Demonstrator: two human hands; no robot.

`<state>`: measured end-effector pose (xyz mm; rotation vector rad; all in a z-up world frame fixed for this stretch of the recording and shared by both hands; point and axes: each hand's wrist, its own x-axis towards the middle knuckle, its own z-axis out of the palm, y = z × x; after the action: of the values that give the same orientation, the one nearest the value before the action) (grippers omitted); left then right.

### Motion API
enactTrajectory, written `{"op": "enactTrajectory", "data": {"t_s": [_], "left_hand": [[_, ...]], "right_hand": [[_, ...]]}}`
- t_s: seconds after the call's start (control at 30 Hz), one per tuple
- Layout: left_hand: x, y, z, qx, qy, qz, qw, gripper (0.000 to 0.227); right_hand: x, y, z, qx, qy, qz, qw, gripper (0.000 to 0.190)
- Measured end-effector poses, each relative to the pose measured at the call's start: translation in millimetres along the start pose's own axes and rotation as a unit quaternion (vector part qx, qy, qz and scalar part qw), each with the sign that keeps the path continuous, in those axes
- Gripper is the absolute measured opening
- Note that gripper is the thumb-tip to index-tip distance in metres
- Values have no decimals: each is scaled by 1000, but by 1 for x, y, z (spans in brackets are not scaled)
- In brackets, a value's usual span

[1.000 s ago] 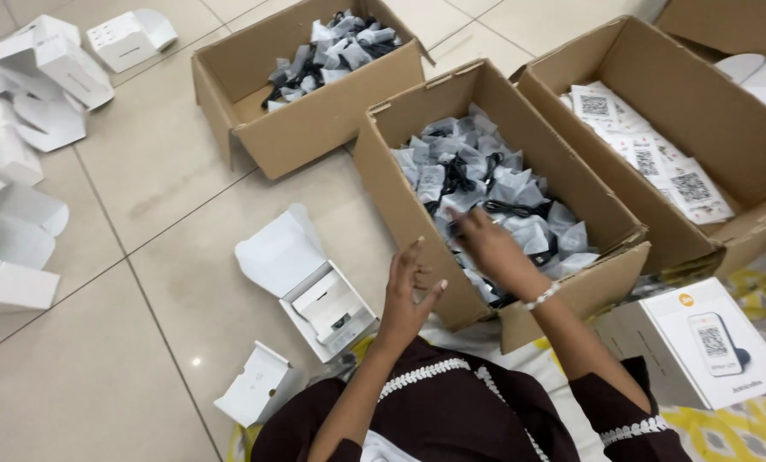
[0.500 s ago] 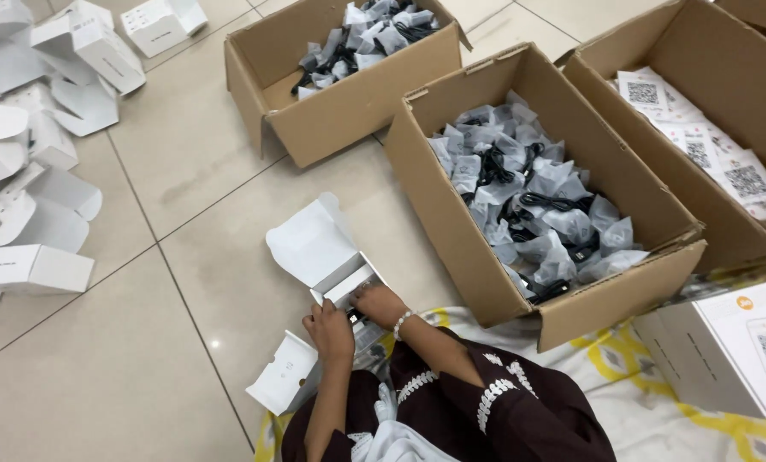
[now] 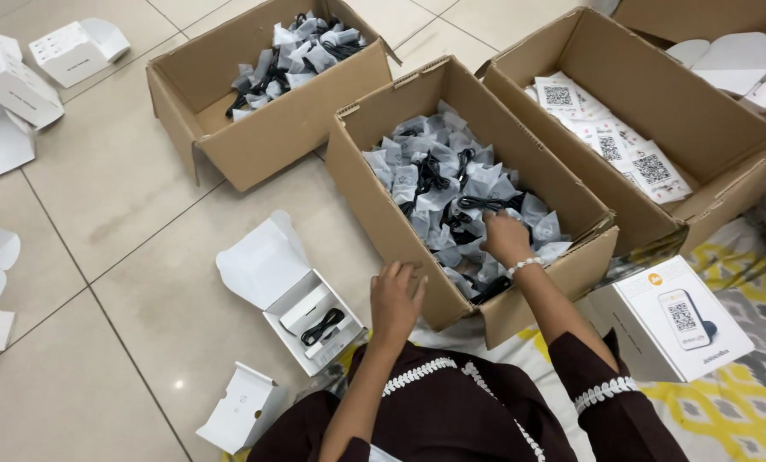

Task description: The person packs small electronic components and USB cables into individual white product boxes.

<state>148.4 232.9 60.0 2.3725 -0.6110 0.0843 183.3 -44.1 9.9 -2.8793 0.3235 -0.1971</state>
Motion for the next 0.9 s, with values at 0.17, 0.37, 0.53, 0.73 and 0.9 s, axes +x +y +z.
{"op": "enactTrajectory", "data": {"t_s": [0.17,0.37,0.53,0.73,0.9], "left_hand": [[15,30,-1,-99,-45,-9,994,32],[9,3,-43,-160,34,126,978,73],[-48,-79,-77,-445,-156,-128,873,57],[-126,-121,-121,-616,-203,-204,734,61],[-155,-100,-145,-572,-155,-232,771,70]], "right_hand": [[5,33,41,31,-35,-26,999,20],[-32,-88,-108,290,-145,-187,927,31],[-55,-169,-151,504,-270,-193,797,43],[-93,-237,-141,226,86,-602,761,54],[-113,-246,21,670,-314,-234,630,20]]}}
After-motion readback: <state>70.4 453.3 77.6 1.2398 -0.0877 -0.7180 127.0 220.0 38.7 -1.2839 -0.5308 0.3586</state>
